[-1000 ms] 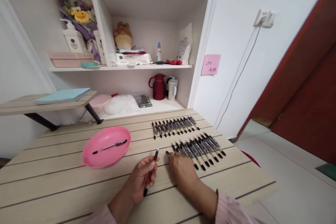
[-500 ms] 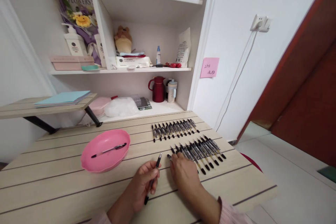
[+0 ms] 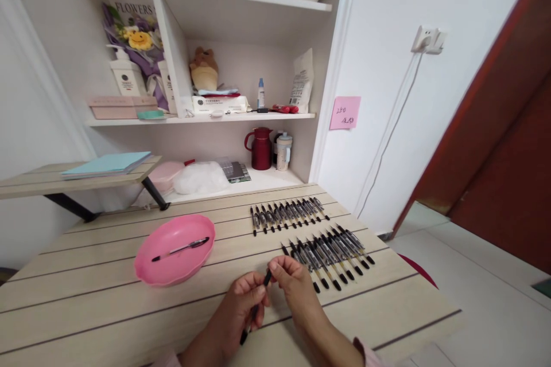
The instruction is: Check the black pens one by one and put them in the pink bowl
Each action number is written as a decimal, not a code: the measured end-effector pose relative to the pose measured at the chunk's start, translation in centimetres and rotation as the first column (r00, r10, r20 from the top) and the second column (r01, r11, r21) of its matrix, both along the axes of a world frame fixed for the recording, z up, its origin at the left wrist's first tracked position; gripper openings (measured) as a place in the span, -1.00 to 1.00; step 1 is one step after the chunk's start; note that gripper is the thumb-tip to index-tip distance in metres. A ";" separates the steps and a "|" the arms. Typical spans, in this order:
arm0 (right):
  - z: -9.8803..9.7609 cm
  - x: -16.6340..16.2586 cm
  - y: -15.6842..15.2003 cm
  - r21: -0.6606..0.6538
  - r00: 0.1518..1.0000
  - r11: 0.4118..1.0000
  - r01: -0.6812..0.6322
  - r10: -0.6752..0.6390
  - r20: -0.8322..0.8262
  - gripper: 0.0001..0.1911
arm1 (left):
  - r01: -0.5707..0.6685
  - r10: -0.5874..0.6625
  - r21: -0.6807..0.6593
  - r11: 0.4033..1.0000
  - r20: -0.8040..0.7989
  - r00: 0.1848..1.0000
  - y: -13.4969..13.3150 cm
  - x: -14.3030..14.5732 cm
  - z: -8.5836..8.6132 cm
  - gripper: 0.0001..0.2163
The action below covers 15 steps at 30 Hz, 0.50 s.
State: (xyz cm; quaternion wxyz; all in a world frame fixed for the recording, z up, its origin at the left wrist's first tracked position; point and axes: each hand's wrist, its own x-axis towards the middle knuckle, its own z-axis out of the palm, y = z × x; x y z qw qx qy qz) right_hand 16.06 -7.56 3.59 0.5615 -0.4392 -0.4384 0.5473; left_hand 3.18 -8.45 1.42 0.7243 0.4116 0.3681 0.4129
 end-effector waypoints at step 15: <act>-0.4 -0.1 -0.3 -0.011 0.975 0.995 -0.099 0.095 -0.203 -0.67 | 0.067 -0.069 0.033 0.997 0.046 0.997 0.1 0.0 -0.1 -0.79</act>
